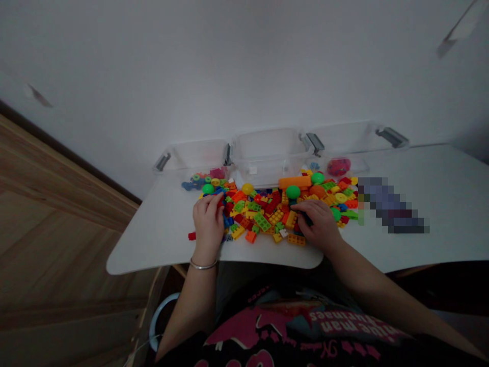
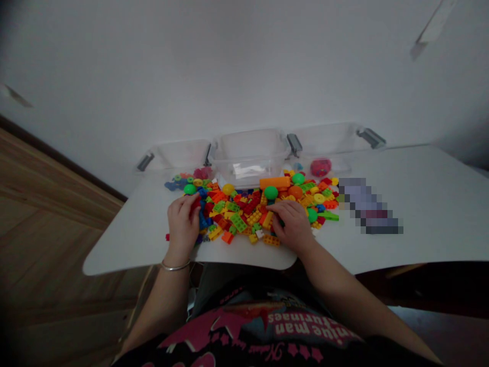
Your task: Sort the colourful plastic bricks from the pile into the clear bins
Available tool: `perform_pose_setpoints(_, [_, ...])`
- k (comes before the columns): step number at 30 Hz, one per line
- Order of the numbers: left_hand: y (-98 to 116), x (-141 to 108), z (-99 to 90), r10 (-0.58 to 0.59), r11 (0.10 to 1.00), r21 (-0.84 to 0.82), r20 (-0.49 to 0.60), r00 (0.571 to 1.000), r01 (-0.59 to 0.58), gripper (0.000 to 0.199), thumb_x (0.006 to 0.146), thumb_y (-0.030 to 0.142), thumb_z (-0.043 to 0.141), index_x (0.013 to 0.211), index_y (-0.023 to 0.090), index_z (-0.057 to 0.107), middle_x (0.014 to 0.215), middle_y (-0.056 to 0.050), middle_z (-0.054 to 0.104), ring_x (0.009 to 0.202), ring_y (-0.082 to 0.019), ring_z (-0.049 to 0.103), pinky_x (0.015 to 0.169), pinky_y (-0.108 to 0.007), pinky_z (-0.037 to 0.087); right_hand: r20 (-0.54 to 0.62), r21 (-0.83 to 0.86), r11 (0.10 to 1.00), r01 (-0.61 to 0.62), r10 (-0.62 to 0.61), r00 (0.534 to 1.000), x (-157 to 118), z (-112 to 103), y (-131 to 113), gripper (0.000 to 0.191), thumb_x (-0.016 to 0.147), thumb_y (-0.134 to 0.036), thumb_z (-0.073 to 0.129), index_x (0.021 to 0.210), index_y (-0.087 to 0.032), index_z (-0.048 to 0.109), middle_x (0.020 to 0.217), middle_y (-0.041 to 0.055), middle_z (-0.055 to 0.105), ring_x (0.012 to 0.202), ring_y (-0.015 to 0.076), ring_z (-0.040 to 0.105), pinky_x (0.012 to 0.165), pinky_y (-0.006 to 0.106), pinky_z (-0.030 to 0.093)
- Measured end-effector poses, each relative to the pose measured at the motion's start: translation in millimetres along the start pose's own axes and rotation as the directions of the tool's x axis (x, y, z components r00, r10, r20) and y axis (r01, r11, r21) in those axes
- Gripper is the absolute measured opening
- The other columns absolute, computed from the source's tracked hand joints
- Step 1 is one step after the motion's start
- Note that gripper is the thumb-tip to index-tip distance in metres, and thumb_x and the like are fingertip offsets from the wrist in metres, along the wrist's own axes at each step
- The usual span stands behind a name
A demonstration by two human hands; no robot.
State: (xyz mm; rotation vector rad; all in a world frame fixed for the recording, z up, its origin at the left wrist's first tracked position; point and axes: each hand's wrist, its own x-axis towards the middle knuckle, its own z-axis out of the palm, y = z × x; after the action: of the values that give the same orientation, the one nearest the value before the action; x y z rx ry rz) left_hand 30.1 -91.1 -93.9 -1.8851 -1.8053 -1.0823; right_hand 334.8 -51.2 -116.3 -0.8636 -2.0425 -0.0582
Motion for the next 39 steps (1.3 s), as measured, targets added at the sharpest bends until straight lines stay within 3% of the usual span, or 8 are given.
perform_pose_setpoints(4, [20,6,-0.9,0.176,0.978,-0.115,0.026,0.984,-0.172,0.031,0.094,0.021,0.05,0.121,0.025,0.064,0.11,-0.008,0.065,0.112,-0.023,0.056,0.1,-0.044,0.044,0.017,-0.004,1.0,-0.011,0.011,1.0,1,-1,-1,0.026,0.084,-0.013,0.052,0.105,-0.023,0.065,0.097,0.0055,0.073,0.092,0.0229,0.066,0.087,0.043,0.051])
perform_pose_setpoints(8, [41,6,7.7,0.355,0.911,-0.23,0.011,0.935,-0.343,0.031,0.093,0.016,0.052,0.118,0.029,0.066,0.108,-0.005,0.068,0.116,-0.021,0.056,0.1,-0.042,0.046,0.017,-0.016,1.0,0.027,-0.027,0.999,3,-3,-5,0.028,0.085,-0.013,0.053,0.108,-0.023,0.066,0.099,0.0059,0.074,0.094,0.0232,0.065,0.089,0.042,0.051])
perform_pose_setpoints(12, [57,3,17.5,0.443,0.862,-0.289,0.028,0.896,-0.417,0.028,0.094,0.018,0.054,0.115,0.03,0.067,0.106,-0.003,0.071,0.116,-0.02,0.058,0.1,-0.042,0.047,0.062,-0.002,1.0,0.025,-0.025,0.998,9,-5,-16,0.032,0.086,-0.019,0.055,0.116,-0.025,0.065,0.106,0.007,0.073,0.099,0.0249,0.065,0.092,0.045,0.05])
perform_pose_setpoints(19, [78,5,23.2,0.558,0.766,-0.354,-0.047,0.828,-0.536,0.026,0.093,0.018,0.057,0.117,0.026,0.065,0.108,-0.003,0.072,0.118,-0.018,0.059,0.102,-0.04,0.05,0.249,0.319,0.925,-0.205,0.127,0.96,28,-1,-35,0.051,0.087,-0.027,0.057,0.137,-0.023,0.049,0.129,0.0106,0.065,0.112,0.0248,0.066,0.094,0.043,0.055])
perform_pose_setpoints(24, [85,4,22.6,0.611,0.733,-0.37,-0.009,0.792,-0.57,0.034,0.094,0.016,0.054,0.126,0.025,0.059,0.111,-0.004,0.071,0.118,-0.018,0.059,0.102,-0.038,0.052,0.315,0.502,0.788,-0.358,0.218,0.923,32,9,-35,0.044,0.082,-0.018,0.056,0.126,-0.026,0.057,0.121,0.0067,0.069,0.108,0.022,0.068,0.094,0.04,0.056])
perform_pose_setpoints(31, [82,4,23.3,0.577,0.76,-0.316,-0.073,0.813,-0.568,0.046,0.091,0.019,0.059,0.136,0.021,0.048,0.127,-0.01,0.063,0.128,-0.021,0.052,0.107,-0.039,0.048,0.395,0.714,0.438,-0.547,0.393,0.83,32,20,-33,0.033,0.084,-0.039,0.065,0.114,-0.025,0.062,0.103,0.0056,0.074,0.093,0.0205,0.071,0.083,0.037,0.06])
perform_pose_setpoints(36, [68,10,12.5,0.367,0.909,-0.24,0.076,0.927,-0.34,0.06,0.088,0.036,0.064,0.141,0.02,0.043,0.137,-0.015,0.055,0.132,-0.03,0.047,0.112,-0.052,0.038,0.479,0.738,0.254,-0.625,0.455,0.751,34,14,-23,0.038,0.083,-0.047,0.063,0.115,-0.026,0.062,0.089,0.0032,0.073,0.076,0.0197,0.071,0.067,0.036,0.062])
perform_pose_setpoints(39, [60,12,7.0,0.321,0.914,-0.314,0.174,0.931,-0.256,0.066,0.084,0.038,0.068,0.143,0.02,0.042,0.135,-0.015,0.056,0.129,-0.029,0.049,0.111,-0.051,0.039,0.504,0.743,0.19,-0.642,0.473,0.723,33,12,-19,0.04,0.081,-0.049,0.064,0.114,-0.026,0.063,0.084,0.0027,0.073,0.074,0.0202,0.071,0.064,0.036,0.061])
